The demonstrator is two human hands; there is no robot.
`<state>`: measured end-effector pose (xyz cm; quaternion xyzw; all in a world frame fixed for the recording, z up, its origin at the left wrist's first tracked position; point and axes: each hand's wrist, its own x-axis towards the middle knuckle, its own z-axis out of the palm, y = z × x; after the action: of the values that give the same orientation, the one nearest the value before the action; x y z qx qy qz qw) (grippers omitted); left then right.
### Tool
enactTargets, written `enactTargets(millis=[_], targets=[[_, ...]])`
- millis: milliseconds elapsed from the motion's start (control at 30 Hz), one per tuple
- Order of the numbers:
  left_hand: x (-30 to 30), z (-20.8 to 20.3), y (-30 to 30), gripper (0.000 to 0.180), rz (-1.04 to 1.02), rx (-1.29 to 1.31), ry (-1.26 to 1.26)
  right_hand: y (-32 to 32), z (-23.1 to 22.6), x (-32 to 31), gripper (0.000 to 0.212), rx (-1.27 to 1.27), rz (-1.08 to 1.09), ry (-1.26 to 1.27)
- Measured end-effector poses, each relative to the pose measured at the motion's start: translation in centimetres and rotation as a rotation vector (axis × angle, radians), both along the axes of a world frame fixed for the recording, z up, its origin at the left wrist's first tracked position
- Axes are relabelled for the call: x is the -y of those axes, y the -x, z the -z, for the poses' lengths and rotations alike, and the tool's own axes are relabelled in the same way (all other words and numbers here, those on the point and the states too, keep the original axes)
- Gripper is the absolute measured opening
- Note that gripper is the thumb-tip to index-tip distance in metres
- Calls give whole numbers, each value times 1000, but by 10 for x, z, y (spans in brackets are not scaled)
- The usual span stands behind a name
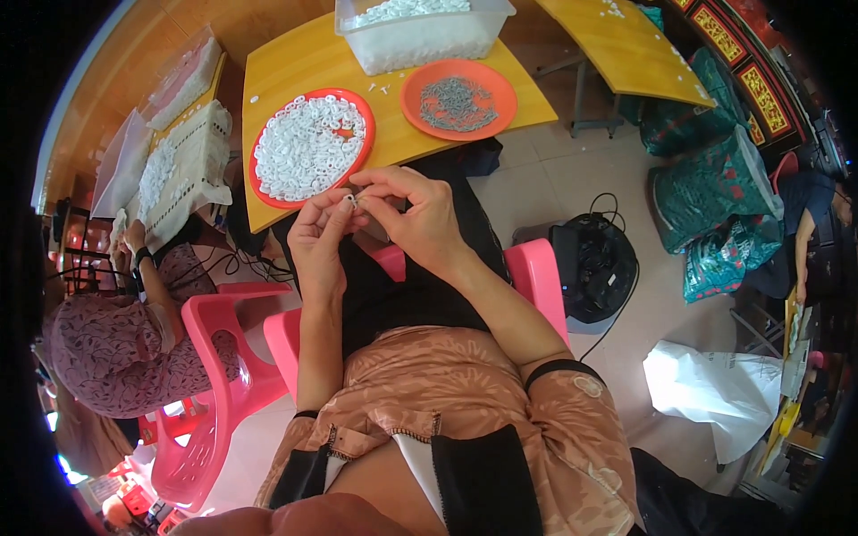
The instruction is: Manual assembly of small plastic and metal components by joining them together.
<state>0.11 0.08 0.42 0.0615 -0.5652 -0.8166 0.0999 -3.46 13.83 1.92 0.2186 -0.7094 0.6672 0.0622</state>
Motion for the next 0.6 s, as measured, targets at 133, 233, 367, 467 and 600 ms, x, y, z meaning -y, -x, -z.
enactTargets(millis=[133, 233, 367, 467, 600], targets=[[0, 0, 0, 16, -11, -3, 27, 0, 2, 2, 23, -39, 16, 44], [-1, 1, 0, 15, -20, -18, 46, -2, 3, 2, 24, 4, -1, 63], [-2, 5, 0, 13, -26, -65, 66, -7, -8, 1, 25, 87, -16, 121], [-5, 6, 0, 12, -47, -92, 100, -4, -1, 2, 29, -42, 47, 47], [-8, 9, 4, 12, -42, -81, 125, 3, 6, -1, 28, -54, 87, 2]])
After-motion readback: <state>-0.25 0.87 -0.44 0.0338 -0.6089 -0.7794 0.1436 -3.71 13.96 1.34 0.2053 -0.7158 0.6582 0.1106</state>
